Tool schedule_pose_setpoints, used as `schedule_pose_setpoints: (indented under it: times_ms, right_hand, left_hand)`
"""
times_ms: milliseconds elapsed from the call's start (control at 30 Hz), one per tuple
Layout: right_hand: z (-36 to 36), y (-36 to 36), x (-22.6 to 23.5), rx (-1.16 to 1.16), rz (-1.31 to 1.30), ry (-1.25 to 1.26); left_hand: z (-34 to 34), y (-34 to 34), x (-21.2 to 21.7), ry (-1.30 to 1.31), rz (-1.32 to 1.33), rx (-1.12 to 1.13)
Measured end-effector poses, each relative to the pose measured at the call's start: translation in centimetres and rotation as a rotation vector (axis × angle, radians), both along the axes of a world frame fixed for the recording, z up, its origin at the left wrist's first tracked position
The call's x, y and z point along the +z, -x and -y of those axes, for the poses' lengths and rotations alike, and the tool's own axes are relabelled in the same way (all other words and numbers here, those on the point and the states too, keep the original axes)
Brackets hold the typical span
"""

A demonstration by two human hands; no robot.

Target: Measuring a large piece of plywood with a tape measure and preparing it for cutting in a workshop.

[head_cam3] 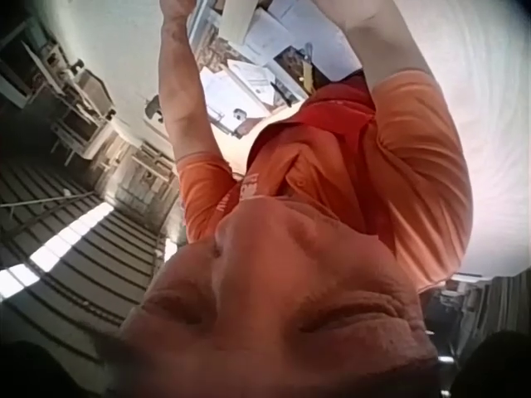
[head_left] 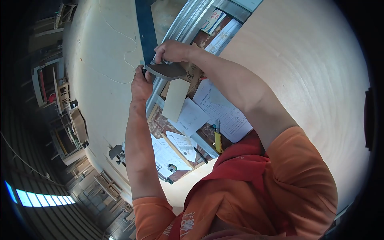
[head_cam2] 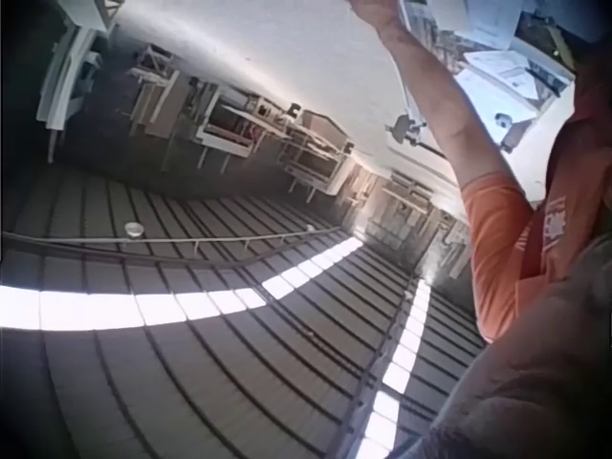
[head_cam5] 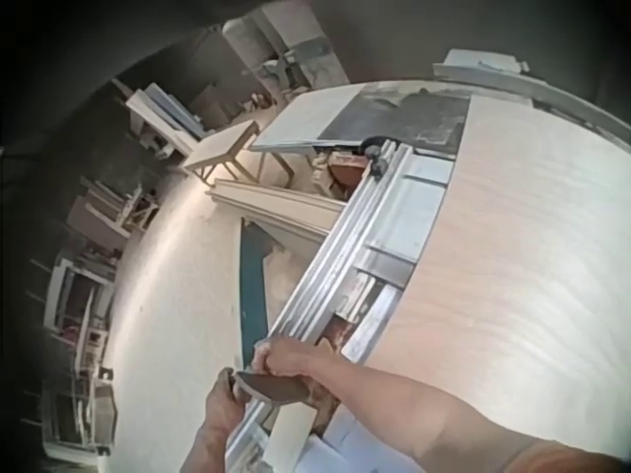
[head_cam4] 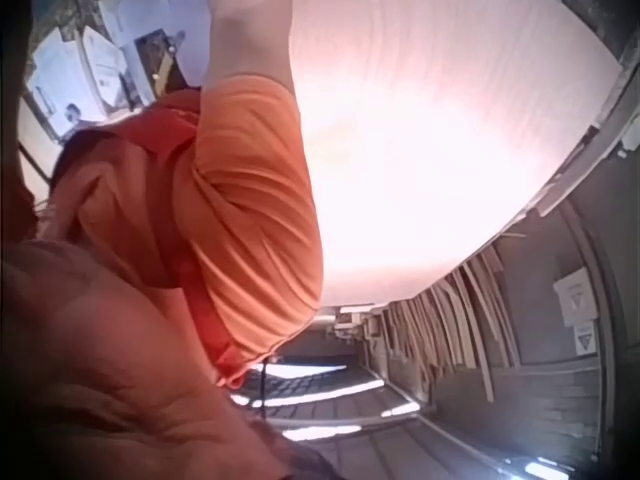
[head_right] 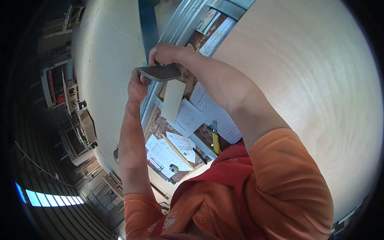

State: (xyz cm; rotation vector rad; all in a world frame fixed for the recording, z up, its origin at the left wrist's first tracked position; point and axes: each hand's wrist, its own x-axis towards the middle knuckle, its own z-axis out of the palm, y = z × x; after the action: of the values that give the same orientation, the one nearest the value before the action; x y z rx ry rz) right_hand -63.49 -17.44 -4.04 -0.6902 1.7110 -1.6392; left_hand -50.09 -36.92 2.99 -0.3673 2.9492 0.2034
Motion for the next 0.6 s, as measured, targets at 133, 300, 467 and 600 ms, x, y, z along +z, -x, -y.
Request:
schedule_pose_setpoints:
  times_ms: [133,300,467,600]
  right_hand:
    - [-5.9,-4.4,1.1,-0.404,0.129,0.017]
    - [-20.7,-15.7,1.3,-0.640,0.275,0.089]
    - [-35.4,-29.7,3.3,-0.907,0.314,-0.017]
    - [-46.9,-44.1,5.0,-1.390,0.393,-0.177]
  left_hand:
    - [1.8,-1.0,-0.6,-0.012,0.003,-0.014]
    - [1.2,0.2,-1.1,-0.058,-0.010,-0.001]
    - [4.7,-1.5,-4.1,0.010,-0.311,-0.099]
    - [0.7,-0.5,-2.6,-0.102,-0.130,0.026]
